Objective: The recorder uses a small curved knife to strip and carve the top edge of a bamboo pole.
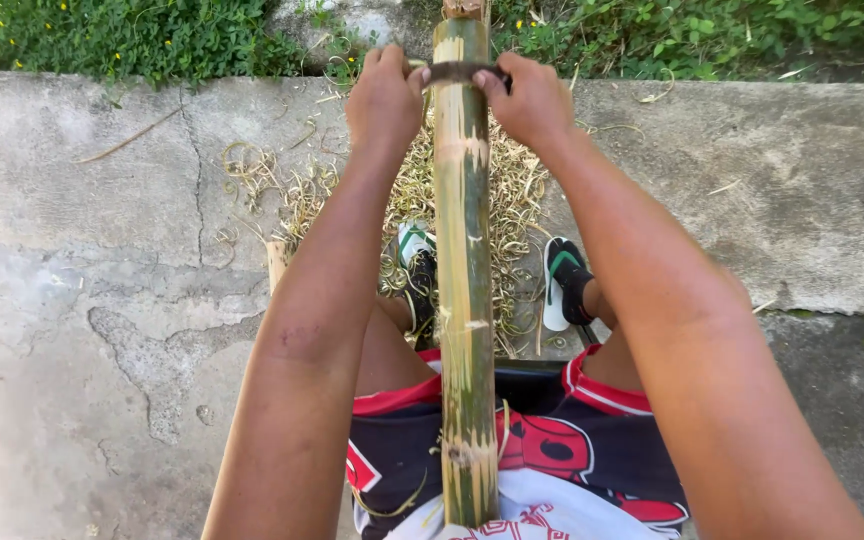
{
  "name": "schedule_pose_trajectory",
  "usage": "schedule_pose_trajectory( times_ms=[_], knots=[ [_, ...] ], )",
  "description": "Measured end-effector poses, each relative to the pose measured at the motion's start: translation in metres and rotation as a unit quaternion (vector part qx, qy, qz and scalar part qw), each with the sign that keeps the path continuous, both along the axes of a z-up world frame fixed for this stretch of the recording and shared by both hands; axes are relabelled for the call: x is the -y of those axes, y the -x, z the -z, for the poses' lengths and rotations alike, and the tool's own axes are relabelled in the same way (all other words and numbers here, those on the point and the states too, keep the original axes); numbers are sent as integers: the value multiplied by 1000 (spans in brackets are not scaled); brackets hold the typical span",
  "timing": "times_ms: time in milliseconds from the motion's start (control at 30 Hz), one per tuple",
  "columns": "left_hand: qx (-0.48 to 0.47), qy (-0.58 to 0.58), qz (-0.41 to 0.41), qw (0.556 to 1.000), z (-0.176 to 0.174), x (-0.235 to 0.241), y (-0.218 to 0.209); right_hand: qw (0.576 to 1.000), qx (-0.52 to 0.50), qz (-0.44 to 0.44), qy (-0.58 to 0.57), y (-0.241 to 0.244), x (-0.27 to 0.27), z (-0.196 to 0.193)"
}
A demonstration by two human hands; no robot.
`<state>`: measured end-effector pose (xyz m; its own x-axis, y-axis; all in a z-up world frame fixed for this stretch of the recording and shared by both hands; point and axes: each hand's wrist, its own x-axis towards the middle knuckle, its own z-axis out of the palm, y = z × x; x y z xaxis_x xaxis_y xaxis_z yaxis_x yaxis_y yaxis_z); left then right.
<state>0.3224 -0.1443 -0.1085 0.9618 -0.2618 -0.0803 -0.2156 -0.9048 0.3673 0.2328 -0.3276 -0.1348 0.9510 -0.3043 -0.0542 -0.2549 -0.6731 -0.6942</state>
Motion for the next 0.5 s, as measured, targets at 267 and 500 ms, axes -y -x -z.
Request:
schedule_pose_trajectory(
  times_ms=[267,500],
  knots=[
    [40,13,-14,999,4,24,-43,998,66,11,22,-46,23,24],
    [63,62,-54,995,-1,23,-35,990,133,10,50,-42,21,26]
  ],
)
